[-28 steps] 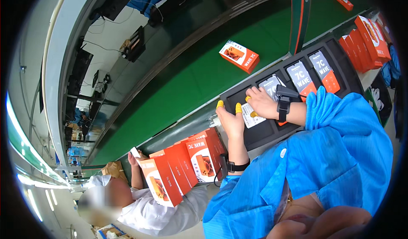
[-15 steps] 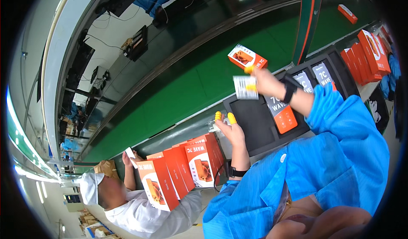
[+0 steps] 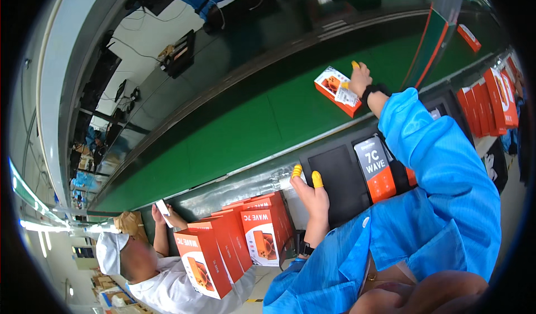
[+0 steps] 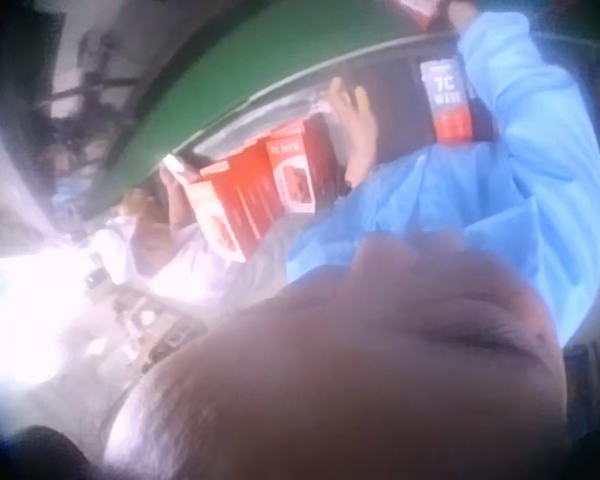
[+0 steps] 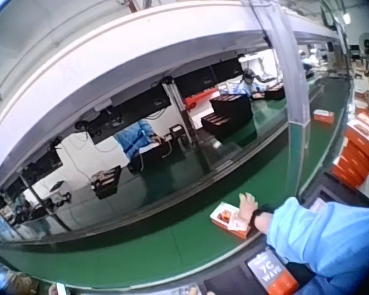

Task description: Packaging smartphones, instruction manuals, and screen protectors into retail boxes on a factory assembly line.

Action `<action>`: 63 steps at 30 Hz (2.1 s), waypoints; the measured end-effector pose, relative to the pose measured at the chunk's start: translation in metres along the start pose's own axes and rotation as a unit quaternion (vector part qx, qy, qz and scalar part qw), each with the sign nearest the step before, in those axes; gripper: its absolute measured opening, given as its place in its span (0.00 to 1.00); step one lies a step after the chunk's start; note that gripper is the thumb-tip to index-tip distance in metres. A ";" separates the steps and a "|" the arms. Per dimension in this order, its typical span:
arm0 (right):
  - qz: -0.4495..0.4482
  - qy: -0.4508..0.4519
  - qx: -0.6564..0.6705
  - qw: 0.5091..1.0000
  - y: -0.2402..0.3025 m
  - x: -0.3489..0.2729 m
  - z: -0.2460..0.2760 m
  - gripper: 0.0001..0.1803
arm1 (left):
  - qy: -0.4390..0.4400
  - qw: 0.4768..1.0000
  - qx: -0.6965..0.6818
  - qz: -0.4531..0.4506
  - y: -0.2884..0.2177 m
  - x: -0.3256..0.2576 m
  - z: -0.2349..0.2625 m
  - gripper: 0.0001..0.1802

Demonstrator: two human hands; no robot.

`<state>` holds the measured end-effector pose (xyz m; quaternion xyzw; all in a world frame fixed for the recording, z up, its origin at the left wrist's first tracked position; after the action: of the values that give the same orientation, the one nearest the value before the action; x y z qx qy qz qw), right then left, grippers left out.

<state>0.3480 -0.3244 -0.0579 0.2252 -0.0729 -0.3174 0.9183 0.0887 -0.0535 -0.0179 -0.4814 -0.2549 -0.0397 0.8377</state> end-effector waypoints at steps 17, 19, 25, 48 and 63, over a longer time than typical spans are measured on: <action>0.299 0.254 0.214 0.895 -0.103 -0.272 0.283 0.29 | -0.008 0.993 0.079 -0.082 -0.013 -0.002 -0.003 0.34; 0.309 0.224 0.142 0.913 -0.129 -0.274 0.231 0.27 | 0.017 0.996 0.058 -0.069 -0.028 -0.021 -0.003 0.33; 0.315 0.162 0.072 0.932 -0.166 -0.285 0.177 0.26 | 0.081 0.989 0.077 -0.092 -0.063 -0.076 0.031 0.35; 0.428 0.004 0.140 0.893 -0.177 -0.262 0.148 0.19 | 0.081 0.856 0.459 0.225 0.009 -0.073 0.149 0.58; 0.441 0.095 0.248 0.858 -0.150 -0.271 0.174 0.29 | 0.011 0.927 0.371 0.057 -0.047 -0.079 0.141 0.55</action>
<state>0.0037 -0.3258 0.0303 0.4186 -0.1534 0.1718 0.8785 -0.0490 0.0240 0.0402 -0.1494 -0.2141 0.0999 0.9601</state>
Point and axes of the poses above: each hand's wrist, its own x-axis towards the middle knuckle, its own z-axis out of the back of the hand, y = z × x, the point moved 2 cm from there along x, towards the middle knuckle, and after that the axes turned 14 degrees about -z, right-handed, at the moved point
